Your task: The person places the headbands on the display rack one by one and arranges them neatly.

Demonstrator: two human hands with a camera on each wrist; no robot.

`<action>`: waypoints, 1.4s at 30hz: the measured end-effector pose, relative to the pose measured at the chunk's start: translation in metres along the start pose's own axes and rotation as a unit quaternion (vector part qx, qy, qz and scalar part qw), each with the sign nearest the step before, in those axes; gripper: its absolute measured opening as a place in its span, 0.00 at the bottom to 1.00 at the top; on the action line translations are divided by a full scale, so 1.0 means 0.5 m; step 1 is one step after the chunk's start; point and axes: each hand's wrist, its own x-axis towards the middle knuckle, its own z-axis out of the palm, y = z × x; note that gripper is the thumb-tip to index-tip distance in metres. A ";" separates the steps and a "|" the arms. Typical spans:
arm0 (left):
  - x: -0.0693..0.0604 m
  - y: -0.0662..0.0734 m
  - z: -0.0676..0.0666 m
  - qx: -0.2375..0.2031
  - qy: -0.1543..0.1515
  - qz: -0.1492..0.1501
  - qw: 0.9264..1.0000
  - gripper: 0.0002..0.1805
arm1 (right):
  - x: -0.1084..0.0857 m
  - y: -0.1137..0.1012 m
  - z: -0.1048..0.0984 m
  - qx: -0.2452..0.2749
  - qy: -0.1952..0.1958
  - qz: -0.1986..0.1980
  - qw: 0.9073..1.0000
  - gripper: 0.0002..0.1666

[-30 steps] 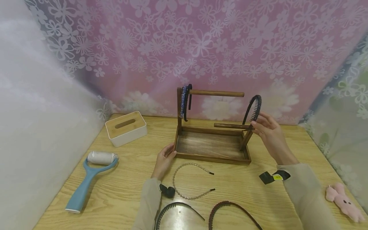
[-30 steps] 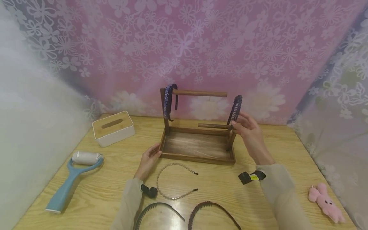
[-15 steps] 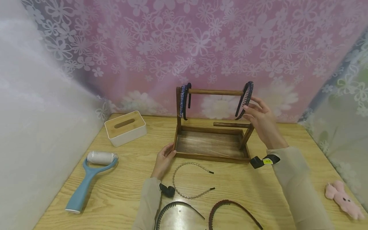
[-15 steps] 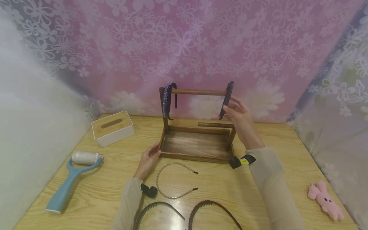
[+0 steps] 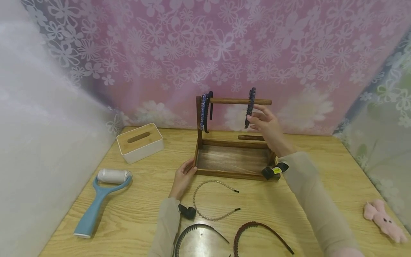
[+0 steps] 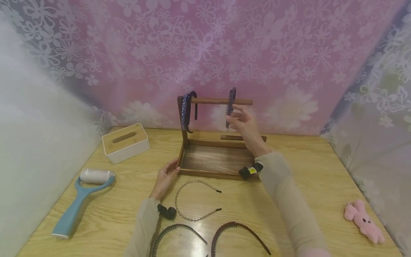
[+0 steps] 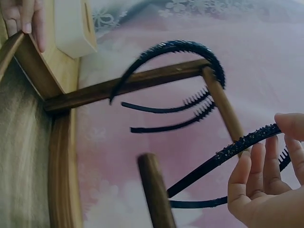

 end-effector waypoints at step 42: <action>-0.001 0.007 0.002 -0.015 0.004 -0.009 1.000 0.27 | 0.049 0.078 0.155 -0.067 -0.067 0.018 0.995 0.28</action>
